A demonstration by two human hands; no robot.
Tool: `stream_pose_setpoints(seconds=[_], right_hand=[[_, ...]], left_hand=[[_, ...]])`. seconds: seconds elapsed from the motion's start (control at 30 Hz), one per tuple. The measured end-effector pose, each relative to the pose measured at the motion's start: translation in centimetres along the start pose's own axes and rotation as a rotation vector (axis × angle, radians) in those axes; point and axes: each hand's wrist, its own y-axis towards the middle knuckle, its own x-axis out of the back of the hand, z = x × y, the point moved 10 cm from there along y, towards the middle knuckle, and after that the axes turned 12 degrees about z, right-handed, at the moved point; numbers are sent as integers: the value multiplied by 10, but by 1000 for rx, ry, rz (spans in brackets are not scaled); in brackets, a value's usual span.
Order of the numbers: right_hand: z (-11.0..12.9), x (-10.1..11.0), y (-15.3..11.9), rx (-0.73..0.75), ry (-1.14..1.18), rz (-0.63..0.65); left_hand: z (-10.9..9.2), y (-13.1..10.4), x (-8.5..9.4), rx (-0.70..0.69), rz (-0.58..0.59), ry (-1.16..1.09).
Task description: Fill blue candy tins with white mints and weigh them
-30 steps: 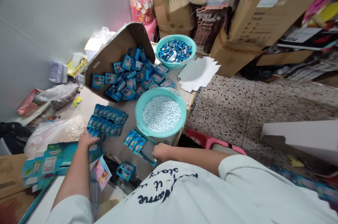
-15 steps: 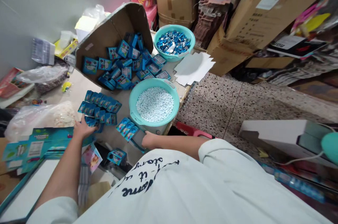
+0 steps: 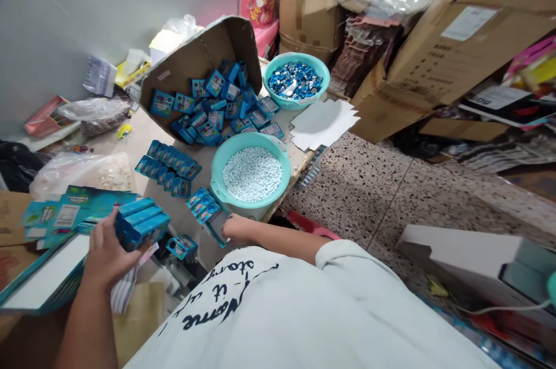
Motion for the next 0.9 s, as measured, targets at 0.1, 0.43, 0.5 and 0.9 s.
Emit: stream_pose_setpoints(seconds=[0.1, 0.43, 0.5, 0.9], right_hand=[[2, 30, -23, 59, 64, -137], [-37, 103, -53, -16, 93, -390], [-29, 122, -35, 36, 61, -372], [-15, 125, 61, 52, -182, -32]], left_hand=[[-64, -37, -3, -138, 4, 16], [-177, -52, -88, -300, 329, -94], [-178, -47, -101, -274, 346, -73], [-173, -24, -132, -120, 390, -35]])
